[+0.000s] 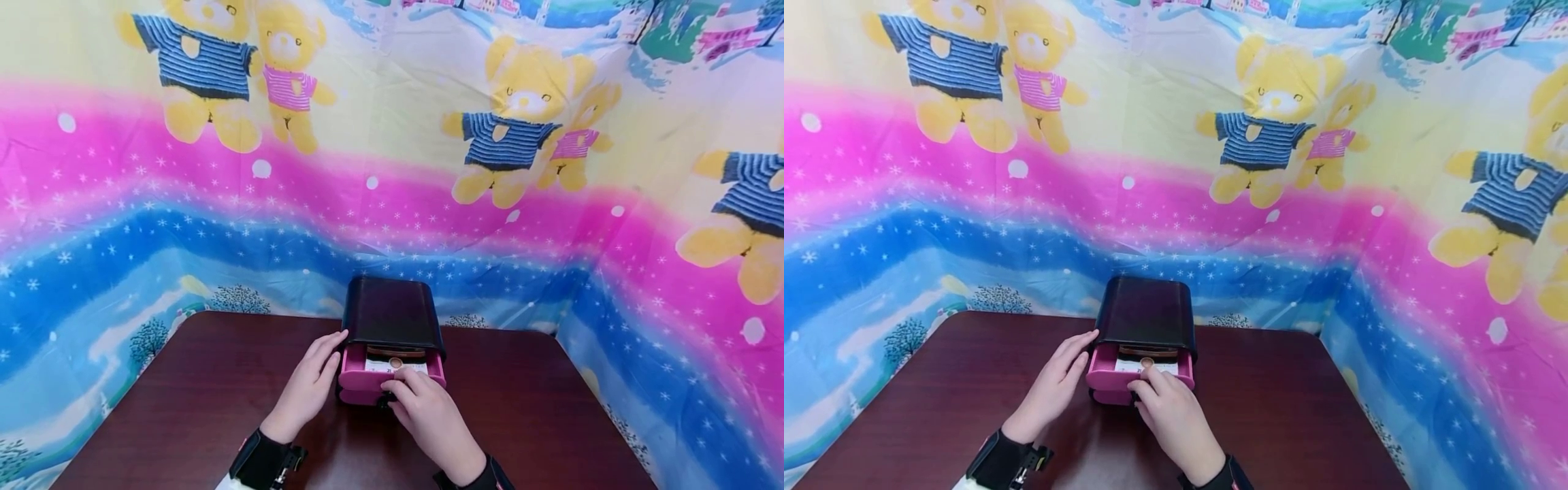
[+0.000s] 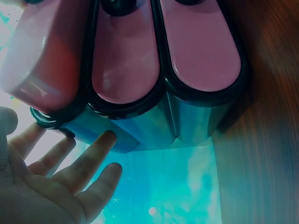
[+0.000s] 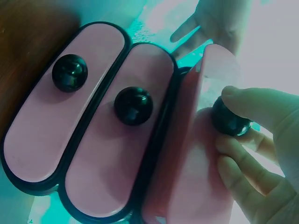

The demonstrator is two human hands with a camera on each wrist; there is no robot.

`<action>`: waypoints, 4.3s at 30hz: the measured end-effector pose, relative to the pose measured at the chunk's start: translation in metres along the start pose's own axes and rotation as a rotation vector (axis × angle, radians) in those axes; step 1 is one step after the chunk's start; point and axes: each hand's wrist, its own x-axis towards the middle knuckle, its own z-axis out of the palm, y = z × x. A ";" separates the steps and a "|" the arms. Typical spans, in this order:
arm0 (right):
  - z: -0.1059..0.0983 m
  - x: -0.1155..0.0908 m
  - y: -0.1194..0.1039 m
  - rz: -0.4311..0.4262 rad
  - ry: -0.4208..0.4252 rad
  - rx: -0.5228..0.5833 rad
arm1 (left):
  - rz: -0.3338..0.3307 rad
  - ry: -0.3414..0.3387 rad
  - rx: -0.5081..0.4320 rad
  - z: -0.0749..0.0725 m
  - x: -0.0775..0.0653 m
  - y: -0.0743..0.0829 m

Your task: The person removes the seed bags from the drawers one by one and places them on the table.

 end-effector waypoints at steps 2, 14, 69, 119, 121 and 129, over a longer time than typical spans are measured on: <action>-0.004 -0.002 -0.003 -0.014 -0.004 -0.012 | 0.005 0.006 0.000 0.000 0.000 0.000; -0.014 -0.016 -0.016 -0.132 0.009 -0.076 | -0.021 0.007 -0.002 0.001 0.000 0.000; -0.044 -0.003 0.055 0.154 -0.451 0.262 | -0.028 0.003 -0.023 0.005 -0.003 0.000; -0.052 0.018 0.052 0.109 -0.702 0.277 | 0.000 0.026 -0.028 0.007 0.000 -0.001; -0.053 0.018 0.052 0.109 -0.711 0.270 | -0.002 0.022 -0.028 0.007 0.000 -0.001; -0.051 0.012 0.055 0.133 -0.657 0.266 | -0.012 0.018 -0.021 0.006 0.000 -0.001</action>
